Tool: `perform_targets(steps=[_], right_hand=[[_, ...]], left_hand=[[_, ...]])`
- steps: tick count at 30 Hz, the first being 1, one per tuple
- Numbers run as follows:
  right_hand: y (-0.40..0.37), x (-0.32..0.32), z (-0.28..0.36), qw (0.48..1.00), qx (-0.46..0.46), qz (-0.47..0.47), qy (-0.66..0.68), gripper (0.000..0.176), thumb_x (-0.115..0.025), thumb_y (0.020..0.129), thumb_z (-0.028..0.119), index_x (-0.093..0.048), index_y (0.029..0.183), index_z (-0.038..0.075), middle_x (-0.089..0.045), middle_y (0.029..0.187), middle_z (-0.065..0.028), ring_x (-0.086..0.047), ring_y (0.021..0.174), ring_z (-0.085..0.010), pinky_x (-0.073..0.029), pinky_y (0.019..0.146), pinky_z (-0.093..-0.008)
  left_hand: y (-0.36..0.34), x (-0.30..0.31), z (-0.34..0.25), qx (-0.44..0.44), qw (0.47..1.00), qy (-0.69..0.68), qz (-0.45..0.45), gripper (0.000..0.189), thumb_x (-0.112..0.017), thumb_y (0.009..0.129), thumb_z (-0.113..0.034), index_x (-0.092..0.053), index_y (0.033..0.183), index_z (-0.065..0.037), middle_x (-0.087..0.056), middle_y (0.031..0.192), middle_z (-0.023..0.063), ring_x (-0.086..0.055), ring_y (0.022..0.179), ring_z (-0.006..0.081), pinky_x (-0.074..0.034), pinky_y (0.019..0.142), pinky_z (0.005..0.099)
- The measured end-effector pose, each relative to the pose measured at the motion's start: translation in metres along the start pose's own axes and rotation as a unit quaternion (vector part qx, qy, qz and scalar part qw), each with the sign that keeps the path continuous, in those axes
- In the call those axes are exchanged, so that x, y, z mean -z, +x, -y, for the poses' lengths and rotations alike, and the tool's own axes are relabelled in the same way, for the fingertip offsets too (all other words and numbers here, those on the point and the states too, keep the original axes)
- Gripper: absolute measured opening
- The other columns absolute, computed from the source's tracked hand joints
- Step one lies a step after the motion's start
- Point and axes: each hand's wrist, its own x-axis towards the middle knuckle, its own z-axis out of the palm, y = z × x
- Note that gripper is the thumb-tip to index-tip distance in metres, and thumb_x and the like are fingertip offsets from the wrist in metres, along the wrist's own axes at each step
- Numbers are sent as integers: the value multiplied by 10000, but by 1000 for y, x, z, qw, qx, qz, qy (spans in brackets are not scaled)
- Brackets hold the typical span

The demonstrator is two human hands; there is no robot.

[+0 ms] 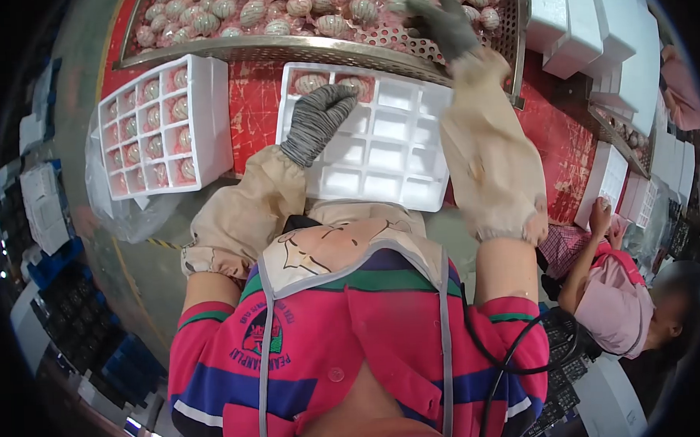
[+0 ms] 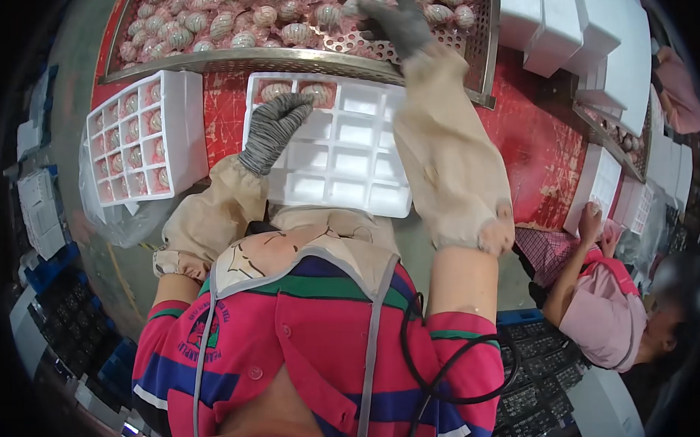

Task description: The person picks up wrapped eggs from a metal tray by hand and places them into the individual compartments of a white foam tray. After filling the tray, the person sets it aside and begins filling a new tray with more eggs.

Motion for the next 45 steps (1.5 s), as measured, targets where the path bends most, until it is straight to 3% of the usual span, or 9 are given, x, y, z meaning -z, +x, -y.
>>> perform_targets(steps=[8, 13, 21, 23, 28, 32, 34, 37, 45], right_hand=[[-114, 13, -116, 1000, 8, 21, -6, 445, -653, 842, 115, -419, 1220, 89, -547, 1103, -107, -604, 905, -166, -542, 618, -269], [-121, 22, -113, 808, 222, -57, -543, 396, -692, 794, 248, -573, 1133, 82, -562, 1056, -120, -593, 881, -243, -488, 764, -362], [-91, 21, -120, 772, 81, 59, -628, 462, -604, 825, 397, -556, 1200, 131, -563, 1103, -118, -552, 1009, -296, -474, 820, -415], [-85, 21, -123, 665, 319, -63, -672, 467, -572, 841, 404, -535, 1229, 146, -577, 1144, -115, -567, 1030, -297, -455, 867, -433], [-70, 12, -128, 696, 142, -3, -704, 451, -551, 847, 379, -539, 1235, 149, -578, 1191, -139, -546, 1106, -307, -410, 964, -427], [-51, 9, -139, 771, 55, 41, -634, 422, -532, 847, 337, -554, 1226, 153, -570, 1204, -162, -525, 1138, -314, -398, 987, -419], [-42, 11, -153, 811, 25, 32, -583, 397, -524, 848, 314, -572, 1208, 153, -566, 1208, -172, -521, 1143, -315, -404, 983, -412], [-49, 15, -141, 634, 9, 172, -754, 353, -533, 856, 322, -586, 1156, 144, -608, 1122, -159, -560, 1082, -283, -437, 928, -414], [-89, 0, -110, 755, 53, 155, -634, 335, -503, 879, 332, -539, 1144, 130, -648, 923, -149, -635, 799, -311, -500, 690, -452]], left_hand=[[30, -42, 8, -17, 944, -321, 70, 440, -686, 777, -37, -505, 1178, -54, -587, 1054, 41, -562, 968, 131, -476, 804, 268], [39, -50, 4, -103, 983, 138, 69, 332, -716, 731, -87, -582, 1031, -41, -583, 1010, 76, -561, 943, 192, -471, 812, 328], [59, -48, 2, -122, 879, 446, 118, 285, -661, 756, -272, -646, 990, -110, -610, 925, 125, -590, 887, 303, -462, 810, 417], [70, -49, 6, -147, 858, 477, 121, 274, -648, 767, -267, -649, 994, -114, -620, 939, 136, -598, 896, 300, -463, 816, 414], [83, -59, -20, -34, 795, 568, 209, 271, -603, 797, -235, -644, 1043, -131, -640, 1000, 157, -616, 920, 306, -474, 826, 423], [88, -74, 9, -331, 782, 520, -89, 270, -517, 843, -242, -646, 1053, -129, -663, 955, 145, -651, 820, 297, -513, 731, 437], [74, -62, -57, -136, 720, 629, 260, 269, -551, 842, -274, -633, 1053, -129, -664, 900, 102, -648, 795, 267, -515, 675, 413], [124, -25, -60, -380, 743, 535, 130, 367, -647, 764, -394, -609, 1039, -154, -607, 777, 47, -617, 721, 254, -497, 606, 407], [214, -7, -89, -215, 804, 547, 91, 329, -601, 834, -252, -586, 1119, -89, -632, 1035, 91, -607, 934, 223, -494, 802, 325]])
